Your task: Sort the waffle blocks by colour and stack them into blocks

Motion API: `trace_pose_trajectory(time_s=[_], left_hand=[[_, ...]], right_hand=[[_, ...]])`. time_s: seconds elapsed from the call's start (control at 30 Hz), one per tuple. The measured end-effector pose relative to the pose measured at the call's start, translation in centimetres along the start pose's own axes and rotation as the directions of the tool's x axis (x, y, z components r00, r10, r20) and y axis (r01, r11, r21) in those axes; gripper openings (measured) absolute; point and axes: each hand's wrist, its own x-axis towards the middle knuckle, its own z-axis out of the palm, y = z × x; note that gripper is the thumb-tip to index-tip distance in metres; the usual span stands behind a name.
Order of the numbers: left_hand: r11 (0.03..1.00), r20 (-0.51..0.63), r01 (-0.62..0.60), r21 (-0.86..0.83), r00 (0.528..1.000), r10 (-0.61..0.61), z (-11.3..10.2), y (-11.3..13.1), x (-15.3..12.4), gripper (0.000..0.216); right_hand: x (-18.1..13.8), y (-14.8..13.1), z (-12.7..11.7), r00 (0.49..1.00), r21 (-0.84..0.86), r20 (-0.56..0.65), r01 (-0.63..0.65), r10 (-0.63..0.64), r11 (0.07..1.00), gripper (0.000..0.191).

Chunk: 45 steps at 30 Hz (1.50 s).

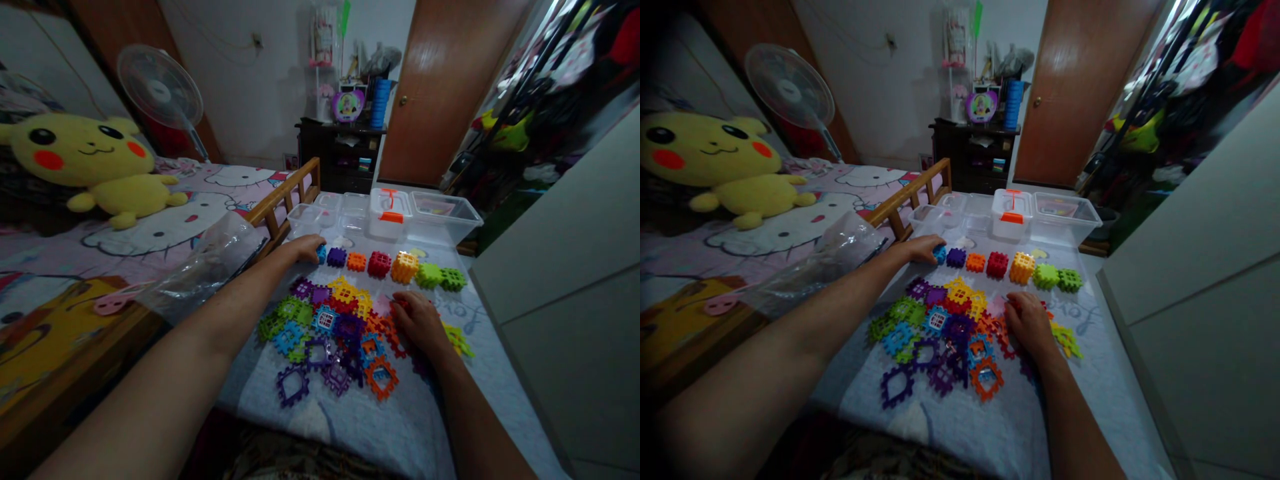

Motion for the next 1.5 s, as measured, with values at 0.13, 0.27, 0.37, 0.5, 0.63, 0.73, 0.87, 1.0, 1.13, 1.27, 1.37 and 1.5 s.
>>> trace_pose_trajectory(time_s=[0.13, 0.27, 0.37, 0.5, 0.63, 0.73, 0.87, 1.0, 1.13, 1.27, 1.37, 1.5], left_hand=[[1.0, 0.009, 0.002, -0.001, 1.0, -0.002, -0.1, 0.2, 0.0, 0.057], [1.0, -0.019, -0.013, 0.026, 1.0, 0.013, -0.3, 0.6, -0.5, 0.068], [0.998, -0.111, -0.044, 0.052, 0.993, 0.05, -0.6, 1.2, -1.9, 0.07], [0.99, -0.322, -0.141, 0.025, 0.936, 0.142, -0.5, 2.8, -6.1, 0.057], [0.971, -0.384, -0.231, -0.055, 0.903, 0.194, 1.0, 5.0, -11.3, 0.042], [0.95, -0.342, -0.29, -0.119, 0.91, 0.235, 2.5, 6.6, -14.3, 0.036], [0.927, -0.311, -0.327, -0.184, 0.914, 0.261, 4.1, 8.4, -16.7, 0.041], [0.924, -0.334, -0.324, -0.206, 0.91, 0.245, 5.3, 9.9, -17.4, 0.041], [0.917, -0.364, -0.332, -0.221, 0.901, 0.238, 6.2, 11.3, -17.5, 0.04], [0.936, -0.368, -0.269, -0.226, 0.914, 0.174, 6.4, 11.6, -17.8, 0.038], [0.94, -0.359, -0.233, -0.25, 0.924, 0.134, 6.3, 11.2, -18.8, 0.038], [0.942, -0.351, -0.233, -0.243, 0.926, 0.138, 6.8, 10.8, -20.9, 0.05]], right_hand=[[0.0, -0.1, -0.1, 1.0, 0.0, -0.002, 0.007, -0.007, 1.0, 0.023], [0.0, 0.1, 0.0, 1.0, -0.001, -0.008, 0.018, -0.018, 1.0, 0.023], [0.0, 0.2, 0.1, 0.999, -0.006, -0.026, 0.029, -0.029, 1.0, 0.025], [0.0, 0.3, 0.3, 0.998, -0.007, -0.049, 0.038, -0.038, 0.999, 0.026], [0.1, 0.3, 0.2, 0.997, -0.019, -0.055, 0.055, -0.056, 0.998, 0.026], [0.1, 0.3, 0.2, 0.998, -0.033, -0.017, 0.058, -0.059, 0.998, 0.027], [0.2, 0.1, 0.0, 0.998, -0.031, 0.008, 0.059, -0.058, 0.998, 0.026], [-0.2, -1.3, -0.7, 0.99, 0.047, 0.037, 0.137, -0.139, 0.989, 0.024], [-0.8, -4.5, -1.0, 0.939, 0.159, 0.161, 0.279, -0.304, 0.947, 0.028], [-1.3, -7.0, 0.0, 0.882, 0.171, 0.252, 0.364, -0.398, 0.915, 0.045], [-1.4, -7.6, 1.0, 0.889, 0.154, 0.256, 0.351, -0.381, 0.924, 0.041], [-1.3, -7.3, 1.6, 0.912, 0.148, 0.225, 0.315, -0.342, 0.937, 0.025]])
